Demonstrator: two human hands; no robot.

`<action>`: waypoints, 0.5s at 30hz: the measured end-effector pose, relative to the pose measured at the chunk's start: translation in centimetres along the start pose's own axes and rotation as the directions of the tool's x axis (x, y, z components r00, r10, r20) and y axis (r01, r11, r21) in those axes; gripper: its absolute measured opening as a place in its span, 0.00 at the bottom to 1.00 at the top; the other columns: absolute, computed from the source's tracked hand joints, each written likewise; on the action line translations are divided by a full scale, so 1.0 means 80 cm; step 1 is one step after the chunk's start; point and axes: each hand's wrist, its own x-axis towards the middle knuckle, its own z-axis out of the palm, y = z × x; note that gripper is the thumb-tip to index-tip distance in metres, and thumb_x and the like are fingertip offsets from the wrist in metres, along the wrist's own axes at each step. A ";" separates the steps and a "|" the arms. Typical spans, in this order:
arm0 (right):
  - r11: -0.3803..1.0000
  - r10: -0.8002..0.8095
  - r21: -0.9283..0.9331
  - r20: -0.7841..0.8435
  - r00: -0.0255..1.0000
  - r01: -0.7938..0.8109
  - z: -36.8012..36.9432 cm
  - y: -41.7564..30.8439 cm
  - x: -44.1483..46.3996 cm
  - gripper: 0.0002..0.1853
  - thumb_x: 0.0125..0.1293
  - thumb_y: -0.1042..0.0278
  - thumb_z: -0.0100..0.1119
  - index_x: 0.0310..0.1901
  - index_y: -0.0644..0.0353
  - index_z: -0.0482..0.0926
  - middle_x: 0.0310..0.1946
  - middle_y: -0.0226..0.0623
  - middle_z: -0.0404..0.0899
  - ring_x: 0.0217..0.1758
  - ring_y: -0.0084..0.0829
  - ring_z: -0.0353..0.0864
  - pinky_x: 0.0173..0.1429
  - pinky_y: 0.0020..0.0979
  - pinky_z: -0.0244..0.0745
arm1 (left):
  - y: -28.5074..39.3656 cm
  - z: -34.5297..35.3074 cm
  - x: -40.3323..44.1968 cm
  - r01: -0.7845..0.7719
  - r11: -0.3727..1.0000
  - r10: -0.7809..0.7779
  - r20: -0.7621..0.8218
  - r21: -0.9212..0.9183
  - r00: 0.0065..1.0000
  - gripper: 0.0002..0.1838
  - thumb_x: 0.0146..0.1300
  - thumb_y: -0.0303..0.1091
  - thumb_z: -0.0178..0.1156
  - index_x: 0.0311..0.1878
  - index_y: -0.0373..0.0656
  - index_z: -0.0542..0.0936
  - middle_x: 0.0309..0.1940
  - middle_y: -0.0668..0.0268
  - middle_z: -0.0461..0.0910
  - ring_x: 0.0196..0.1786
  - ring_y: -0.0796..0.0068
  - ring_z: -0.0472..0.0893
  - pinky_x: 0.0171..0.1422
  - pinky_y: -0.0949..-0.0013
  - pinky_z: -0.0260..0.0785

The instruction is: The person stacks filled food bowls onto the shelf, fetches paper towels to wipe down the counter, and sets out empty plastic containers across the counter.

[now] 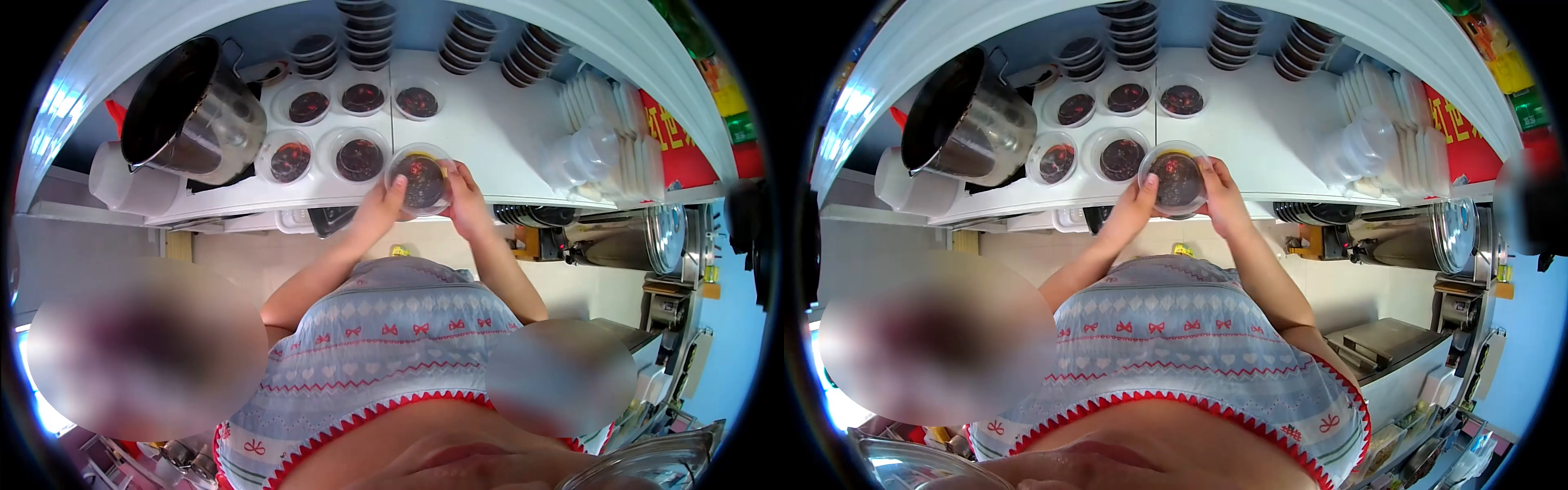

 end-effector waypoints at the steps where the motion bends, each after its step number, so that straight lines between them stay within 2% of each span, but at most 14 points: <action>1: 0.990 0.140 0.008 0.125 0.982 -0.142 -0.014 -0.013 0.003 0.16 0.73 0.53 0.46 0.51 0.55 0.73 0.46 0.34 0.78 0.46 0.29 0.81 0.44 0.29 0.81 | 0.011 -0.009 0.002 0.160 0.980 -0.151 0.081 -0.117 0.985 0.35 0.71 0.58 0.43 0.61 0.31 0.66 0.50 0.54 0.76 0.49 0.67 0.80 0.41 0.70 0.79; 2: 0.960 0.273 -0.003 0.246 0.930 -0.282 -0.024 -0.021 0.006 0.13 0.72 0.56 0.49 0.50 0.54 0.73 0.46 0.33 0.77 0.46 0.30 0.81 0.45 0.30 0.82 | 0.008 -0.020 0.009 0.209 0.970 -0.198 0.101 -0.122 0.975 0.35 0.70 0.60 0.43 0.59 0.31 0.68 0.48 0.55 0.77 0.41 0.71 0.83 0.36 0.73 0.78; 3: 0.960 0.272 -0.003 0.243 0.931 -0.279 -0.030 -0.022 0.008 0.13 0.72 0.56 0.49 0.50 0.54 0.73 0.46 0.33 0.77 0.46 0.30 0.81 0.45 0.30 0.82 | 0.004 -0.032 0.016 0.208 0.970 -0.196 0.104 -0.123 0.975 0.35 0.70 0.60 0.43 0.59 0.31 0.68 0.48 0.55 0.77 0.41 0.71 0.83 0.36 0.73 0.78; 5: 0.946 0.267 0.063 0.402 0.876 -0.317 -0.041 -0.016 0.013 0.07 0.69 0.63 0.54 0.45 0.53 0.72 0.46 0.32 0.77 0.46 0.31 0.81 0.46 0.33 0.83 | -0.001 -0.048 0.027 0.280 0.937 -0.221 0.269 -0.207 0.938 0.37 0.70 0.62 0.41 0.57 0.31 0.70 0.46 0.56 0.78 0.37 0.73 0.83 0.38 0.72 0.79; 6: 0.942 0.204 0.186 0.347 0.916 -0.280 -0.035 -0.011 0.015 0.06 0.68 0.67 0.56 0.42 0.53 0.71 0.45 0.33 0.77 0.46 0.32 0.81 0.46 0.34 0.83 | 0.030 -0.030 0.015 0.232 0.933 -0.184 0.190 -0.275 0.964 0.33 0.70 0.57 0.46 0.58 0.31 0.68 0.47 0.57 0.77 0.36 0.74 0.82 0.40 0.73 0.79; 7: 0.942 0.203 0.187 0.344 0.917 -0.278 -0.034 -0.009 0.016 0.06 0.68 0.67 0.56 0.42 0.53 0.71 0.45 0.33 0.77 0.46 0.32 0.81 0.46 0.34 0.83 | 0.025 -0.015 0.009 0.233 0.933 -0.183 0.193 -0.274 0.964 0.33 0.70 0.57 0.46 0.58 0.31 0.68 0.47 0.57 0.77 0.36 0.74 0.82 0.40 0.73 0.79; 9: 0.936 0.179 0.254 0.254 0.951 -0.244 -0.030 -0.014 0.021 0.05 0.68 0.67 0.55 0.42 0.54 0.70 0.46 0.35 0.77 0.46 0.33 0.81 0.47 0.35 0.83 | 0.017 0.008 0.008 0.013 0.993 -0.012 0.003 -0.119 1.000 0.30 0.70 0.50 0.51 0.60 0.30 0.64 0.46 0.56 0.77 0.36 0.73 0.82 0.41 0.73 0.79; 10: 0.937 0.174 0.253 0.255 0.951 -0.240 -0.027 -0.021 0.024 0.05 0.68 0.67 0.55 0.42 0.54 0.70 0.46 0.35 0.77 0.46 0.33 0.81 0.47 0.35 0.83 | 0.019 0.011 0.012 0.014 0.971 -0.019 -0.018 -0.239 1.000 0.30 0.69 0.46 0.54 0.60 0.28 0.60 0.47 0.54 0.76 0.37 0.70 0.83 0.42 0.72 0.80; 11: 0.939 0.160 0.253 0.282 0.946 -0.234 -0.025 -0.028 0.023 0.06 0.68 0.66 0.56 0.41 0.54 0.70 0.45 0.35 0.76 0.45 0.33 0.81 0.47 0.36 0.84 | 0.019 0.005 0.015 0.016 0.971 -0.020 -0.017 -0.240 1.000 0.30 0.69 0.46 0.54 0.60 0.28 0.60 0.47 0.54 0.76 0.37 0.70 0.83 0.42 0.72 0.80; 13: 0.940 0.147 0.253 0.302 0.942 -0.227 -0.024 -0.035 0.027 0.06 0.68 0.66 0.56 0.41 0.54 0.70 0.44 0.35 0.76 0.45 0.33 0.81 0.47 0.36 0.84 | 0.015 -0.014 0.028 0.169 0.953 -0.149 0.097 -0.250 0.984 0.34 0.69 0.54 0.52 0.62 0.32 0.61 0.53 0.56 0.73 0.47 0.68 0.80 0.48 0.70 0.79; 14: 0.939 0.146 0.265 0.267 0.953 -0.218 -0.024 -0.037 0.037 0.06 0.68 0.64 0.56 0.40 0.54 0.70 0.44 0.35 0.76 0.44 0.33 0.81 0.48 0.37 0.83 | 0.002 -0.018 0.035 0.129 0.960 -0.099 0.129 -0.247 0.987 0.42 0.67 0.63 0.46 0.68 0.34 0.55 0.54 0.53 0.72 0.50 0.64 0.79 0.51 0.65 0.77; 15: 0.938 0.144 0.276 0.231 0.962 -0.207 -0.024 -0.041 0.048 0.07 0.69 0.62 0.55 0.40 0.54 0.71 0.44 0.36 0.76 0.43 0.33 0.81 0.49 0.39 0.83 | 0.012 -0.020 0.034 0.128 0.960 -0.097 0.134 -0.247 0.986 0.42 0.67 0.63 0.46 0.68 0.34 0.55 0.54 0.53 0.72 0.50 0.64 0.79 0.51 0.65 0.77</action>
